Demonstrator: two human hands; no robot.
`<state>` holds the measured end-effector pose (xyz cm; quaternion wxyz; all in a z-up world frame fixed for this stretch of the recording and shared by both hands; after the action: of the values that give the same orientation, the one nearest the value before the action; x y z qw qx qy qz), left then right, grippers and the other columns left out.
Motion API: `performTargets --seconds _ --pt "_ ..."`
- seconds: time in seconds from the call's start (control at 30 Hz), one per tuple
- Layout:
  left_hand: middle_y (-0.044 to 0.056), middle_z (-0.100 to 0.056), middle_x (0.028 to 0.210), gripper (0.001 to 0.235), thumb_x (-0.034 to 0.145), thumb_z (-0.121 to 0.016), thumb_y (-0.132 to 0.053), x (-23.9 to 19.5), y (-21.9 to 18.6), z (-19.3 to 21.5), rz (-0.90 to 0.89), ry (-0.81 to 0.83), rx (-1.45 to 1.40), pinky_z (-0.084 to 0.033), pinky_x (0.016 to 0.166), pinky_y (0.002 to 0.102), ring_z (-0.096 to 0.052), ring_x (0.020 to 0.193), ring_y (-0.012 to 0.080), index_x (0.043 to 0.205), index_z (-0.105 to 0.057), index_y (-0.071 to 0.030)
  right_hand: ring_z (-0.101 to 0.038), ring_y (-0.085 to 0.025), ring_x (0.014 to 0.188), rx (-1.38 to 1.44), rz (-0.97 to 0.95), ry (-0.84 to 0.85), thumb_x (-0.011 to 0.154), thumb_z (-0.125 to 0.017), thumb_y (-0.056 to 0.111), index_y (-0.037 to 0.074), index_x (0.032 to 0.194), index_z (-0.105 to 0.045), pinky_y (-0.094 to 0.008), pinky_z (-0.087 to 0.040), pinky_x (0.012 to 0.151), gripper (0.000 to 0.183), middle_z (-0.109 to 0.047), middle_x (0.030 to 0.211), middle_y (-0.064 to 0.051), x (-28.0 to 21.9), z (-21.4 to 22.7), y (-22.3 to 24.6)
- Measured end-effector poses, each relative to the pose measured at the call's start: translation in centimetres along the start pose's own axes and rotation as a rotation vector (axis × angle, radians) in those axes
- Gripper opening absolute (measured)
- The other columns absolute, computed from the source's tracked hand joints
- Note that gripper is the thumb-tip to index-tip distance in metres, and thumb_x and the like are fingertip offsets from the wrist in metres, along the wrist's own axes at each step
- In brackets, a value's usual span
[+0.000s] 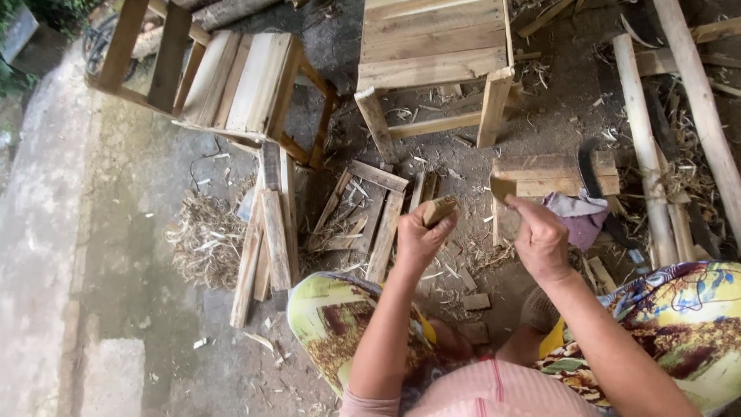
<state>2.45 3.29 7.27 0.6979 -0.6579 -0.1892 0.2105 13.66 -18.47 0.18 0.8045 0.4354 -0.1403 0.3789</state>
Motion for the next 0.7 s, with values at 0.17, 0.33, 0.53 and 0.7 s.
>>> performTargets --seconds 0.17,0.33,0.53,0.7 --pt "0.012 -0.070 0.069 0.022 0.082 -0.086 -0.026 -0.1 -0.3 -1.3 -0.027 0.033 0.127 -0.051 0.061 0.035 -0.063 0.064 0.0206 0.091 -0.076 -0.009 -0.068 -0.036 0.113 0.209 0.257 -0.071 0.097 -0.050 -0.015 -0.002 0.122 -0.070 -0.047 -0.054 0.104 0.035 -0.071 0.119 -0.024 8.0 3.8 13.7" --pt "0.014 -0.068 0.072 0.023 0.080 -0.085 -0.028 -0.5 1.4 -0.9 -0.063 0.028 0.273 -0.054 0.066 0.041 -0.069 0.070 0.0289 0.093 -0.074 -0.011 -0.071 -0.033 0.108 0.264 0.367 -0.141 0.099 -0.052 -0.011 -0.001 0.118 -0.073 -0.046 -0.057 0.100 0.031 -0.073 0.116 -0.023 5.4 2.0 11.9" --pt "0.013 -0.069 0.071 0.014 0.082 -0.084 -0.016 -0.2 0.6 0.4 -0.136 -0.012 0.148 -0.051 0.062 0.035 -0.066 0.067 0.0216 0.089 -0.074 -0.009 -0.070 -0.033 0.107 0.035 -0.073 0.112 0.092 -0.048 -0.018 0.006 0.124 -0.071 -0.045 -0.057 0.099 0.046 -0.074 0.112 -0.017 1.9 0.7 3.7" --pt "0.015 -0.062 0.061 0.022 0.078 -0.083 -0.025 -0.6 -1.9 -0.9 -0.085 0.027 0.229 -0.047 0.055 0.039 -0.058 0.055 0.0259 0.084 -0.071 -0.007 -0.067 -0.034 0.116 0.237 0.306 -0.063 0.091 -0.056 -0.014 0.003 0.121 -0.073 -0.048 -0.052 0.107 0.039 -0.071 0.123 -0.020 8.7 3.3 15.1"
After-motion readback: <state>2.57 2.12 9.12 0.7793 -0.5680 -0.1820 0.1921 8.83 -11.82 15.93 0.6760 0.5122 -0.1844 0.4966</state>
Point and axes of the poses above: each hand's wrist, its own x-axis towards the middle knuckle, its own z-axis out of the back of the hand, y = z × x, the point moved 4 cm from there along x, towards the middle knuckle
